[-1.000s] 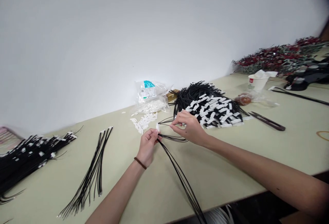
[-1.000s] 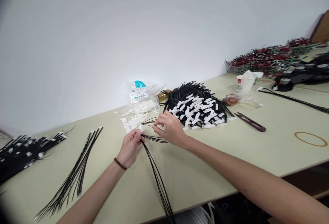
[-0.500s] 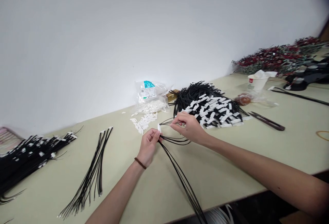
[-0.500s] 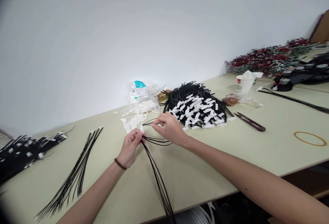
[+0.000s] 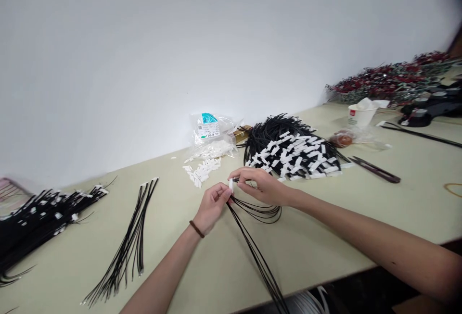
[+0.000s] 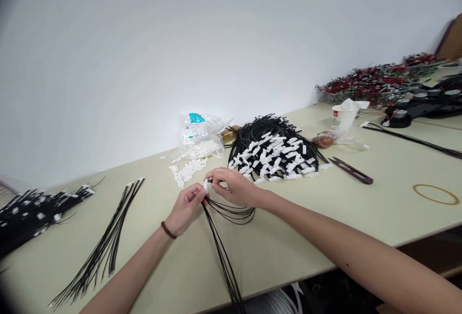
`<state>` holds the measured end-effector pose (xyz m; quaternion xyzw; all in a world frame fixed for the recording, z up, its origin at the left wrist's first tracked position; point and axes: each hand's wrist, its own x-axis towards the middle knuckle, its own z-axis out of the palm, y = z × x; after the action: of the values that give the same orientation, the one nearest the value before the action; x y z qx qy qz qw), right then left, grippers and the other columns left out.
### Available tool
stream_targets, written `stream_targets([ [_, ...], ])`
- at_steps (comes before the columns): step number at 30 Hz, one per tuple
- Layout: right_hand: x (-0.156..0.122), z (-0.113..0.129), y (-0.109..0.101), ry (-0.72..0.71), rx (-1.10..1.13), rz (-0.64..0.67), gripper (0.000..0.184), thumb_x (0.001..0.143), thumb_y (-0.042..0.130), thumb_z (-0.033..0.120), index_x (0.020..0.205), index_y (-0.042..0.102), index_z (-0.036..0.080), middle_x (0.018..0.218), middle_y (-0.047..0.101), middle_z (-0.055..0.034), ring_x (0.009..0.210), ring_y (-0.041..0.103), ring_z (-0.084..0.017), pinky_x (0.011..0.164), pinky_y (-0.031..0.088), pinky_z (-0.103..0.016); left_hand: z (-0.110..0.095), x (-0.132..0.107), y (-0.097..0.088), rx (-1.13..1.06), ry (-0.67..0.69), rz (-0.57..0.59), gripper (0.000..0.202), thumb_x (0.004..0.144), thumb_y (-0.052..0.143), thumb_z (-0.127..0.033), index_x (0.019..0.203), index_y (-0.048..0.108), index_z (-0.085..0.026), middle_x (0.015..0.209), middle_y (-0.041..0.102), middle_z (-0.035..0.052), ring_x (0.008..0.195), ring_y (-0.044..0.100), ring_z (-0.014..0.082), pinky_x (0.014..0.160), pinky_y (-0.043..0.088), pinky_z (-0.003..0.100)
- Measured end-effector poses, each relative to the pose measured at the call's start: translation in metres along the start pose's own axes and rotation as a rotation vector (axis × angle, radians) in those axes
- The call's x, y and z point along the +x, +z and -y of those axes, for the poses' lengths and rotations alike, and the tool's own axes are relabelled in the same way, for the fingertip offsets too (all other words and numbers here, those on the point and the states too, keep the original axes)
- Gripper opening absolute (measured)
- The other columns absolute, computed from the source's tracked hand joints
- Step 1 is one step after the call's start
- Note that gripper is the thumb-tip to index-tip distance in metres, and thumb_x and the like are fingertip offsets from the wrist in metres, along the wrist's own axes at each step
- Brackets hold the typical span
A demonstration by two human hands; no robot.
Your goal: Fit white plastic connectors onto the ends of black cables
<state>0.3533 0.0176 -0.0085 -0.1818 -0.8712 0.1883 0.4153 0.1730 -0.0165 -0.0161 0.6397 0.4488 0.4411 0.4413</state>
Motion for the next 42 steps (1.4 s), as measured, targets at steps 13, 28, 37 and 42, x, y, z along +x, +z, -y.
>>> stream_targets([
  [13, -0.002, -0.007, 0.007, -0.136, -0.406, -0.115, 0.015, 0.089, 0.043, 0.023, 0.099, 0.052, 0.016, 0.119, 0.051, -0.0123, 0.114, 0.043, -0.023, 0.093, 0.041, -0.044, 0.010, 0.004, -0.004, -0.200, -0.108, -0.132, 0.031, 0.068, 0.064, -0.044, 0.069, 0.058, -0.014, 0.059, 0.053, -0.0012, 0.057, 0.046, 0.0104, 0.059, 0.034, 0.023],
  [28, -0.006, -0.006, 0.031, -0.442, -0.590, -0.183, 0.010, 0.086, 0.050, 0.015, 0.090, 0.059, 0.018, 0.107, 0.059, -0.0049, 0.107, 0.048, -0.018, 0.086, 0.046, -0.033, 0.011, 0.004, 0.001, -0.645, -0.231, -0.126, 0.023, 0.062, 0.074, -0.032, 0.072, 0.063, -0.014, 0.064, 0.056, -0.0013, 0.061, 0.048, 0.0080, 0.061, 0.039, 0.020],
  [37, -0.006, -0.007, 0.034, -0.465, -0.602, -0.227, 0.009, 0.085, 0.051, 0.012, 0.083, 0.058, 0.016, 0.107, 0.060, -0.0044, 0.102, 0.050, -0.015, 0.085, 0.046, -0.032, 0.008, 0.002, 0.005, -0.693, -0.222, -0.095, 0.020, 0.061, 0.074, -0.028, 0.069, 0.061, -0.014, 0.063, 0.054, -0.0024, 0.059, 0.046, 0.0069, 0.057, 0.037, 0.019],
  [42, -0.005, -0.005, 0.031, -0.548, -0.668, -0.150, 0.011, 0.087, 0.047, 0.011, 0.087, 0.058, 0.015, 0.109, 0.059, -0.0061, 0.106, 0.048, -0.014, 0.089, 0.044, -0.033, 0.009, 0.003, 0.006, -0.676, -0.212, -0.104, 0.018, 0.063, 0.072, -0.028, 0.068, 0.061, -0.015, 0.065, 0.056, -0.0016, 0.059, 0.047, 0.0078, 0.057, 0.037, 0.020],
])
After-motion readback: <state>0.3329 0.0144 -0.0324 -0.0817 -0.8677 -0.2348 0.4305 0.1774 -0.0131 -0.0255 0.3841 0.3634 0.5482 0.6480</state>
